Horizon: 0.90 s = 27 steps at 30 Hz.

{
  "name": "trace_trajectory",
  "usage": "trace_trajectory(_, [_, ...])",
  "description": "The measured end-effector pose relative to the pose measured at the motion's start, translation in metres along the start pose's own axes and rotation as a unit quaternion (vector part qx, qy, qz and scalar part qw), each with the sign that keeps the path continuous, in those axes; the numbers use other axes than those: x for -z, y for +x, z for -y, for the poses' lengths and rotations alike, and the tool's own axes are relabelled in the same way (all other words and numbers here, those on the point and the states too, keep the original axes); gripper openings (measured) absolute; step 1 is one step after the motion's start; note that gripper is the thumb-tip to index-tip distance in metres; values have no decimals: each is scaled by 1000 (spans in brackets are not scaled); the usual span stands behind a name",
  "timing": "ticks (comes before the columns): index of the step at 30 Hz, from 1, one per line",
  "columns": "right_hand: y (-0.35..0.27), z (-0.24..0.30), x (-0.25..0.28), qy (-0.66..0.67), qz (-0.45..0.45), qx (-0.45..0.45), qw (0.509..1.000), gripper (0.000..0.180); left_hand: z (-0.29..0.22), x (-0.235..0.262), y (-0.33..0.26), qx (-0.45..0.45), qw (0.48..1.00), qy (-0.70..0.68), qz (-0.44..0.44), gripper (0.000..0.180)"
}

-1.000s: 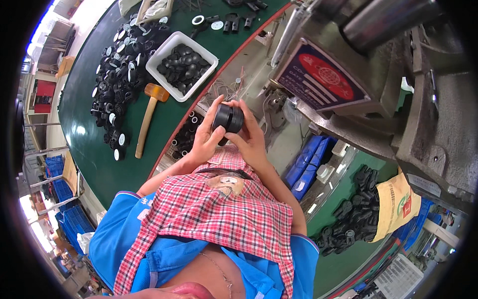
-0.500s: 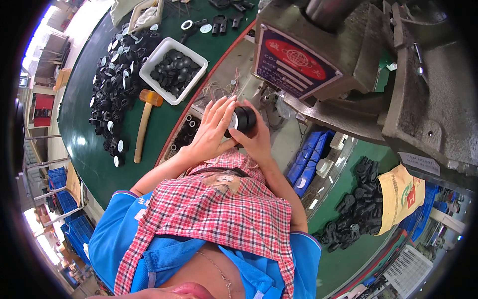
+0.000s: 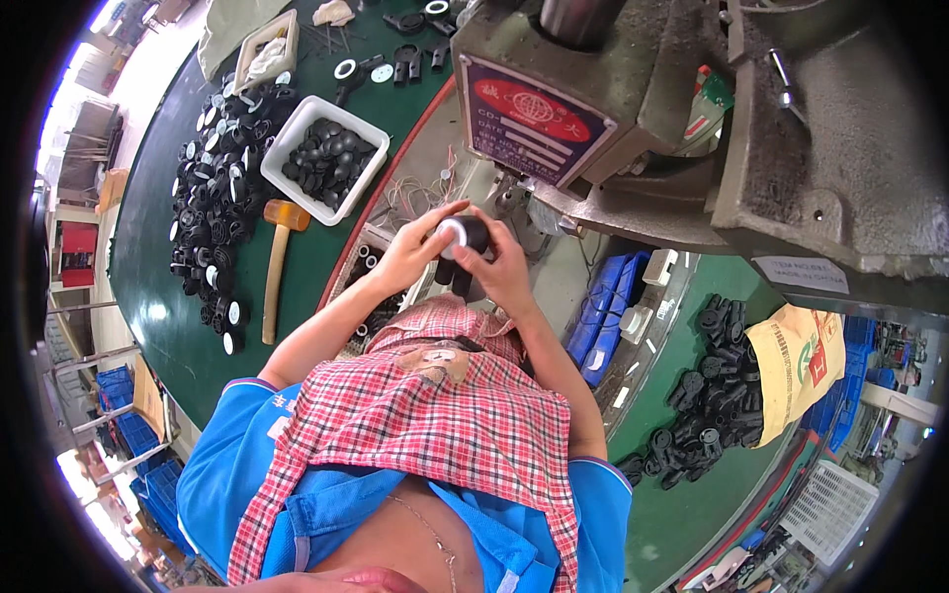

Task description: The person repeatedly picks black wheel components and white circular inserts from a table, places them into a press machine, and uses a rubber mallet to tap the assembly. Finished units are placed into a white tray. The person also moves a large bag of parts aside to access the workspace.

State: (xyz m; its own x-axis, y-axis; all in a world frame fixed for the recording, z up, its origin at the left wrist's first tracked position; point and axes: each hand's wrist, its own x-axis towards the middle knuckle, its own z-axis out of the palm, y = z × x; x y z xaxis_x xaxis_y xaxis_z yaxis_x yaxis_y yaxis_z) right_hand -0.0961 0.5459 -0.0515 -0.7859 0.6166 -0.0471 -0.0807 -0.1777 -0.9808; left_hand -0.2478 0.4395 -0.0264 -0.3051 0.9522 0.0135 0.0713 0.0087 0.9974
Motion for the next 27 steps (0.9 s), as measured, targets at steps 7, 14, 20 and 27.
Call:
trace_trajectory(7, [27, 27, 29, 31, -158, -40, 986, 40, 6, -20, 80, -41, 995, 65, -58, 29])
trace_trajectory(14, [26, 9, 31, 66, -181, -16, 981, 32, 18, -34, 92, -163, 972, 122, -121, 27])
trace_trajectory(20, [39, -10, 44, 98, -178, -119, 972, 29, 47, -33, 110, -39, 973, 217, -69, 33])
trace_trajectory(27, [37, -12, 26, 115, -242, -61, 962, 40, 70, -26, 83, 9, 989, 123, -76, 42])
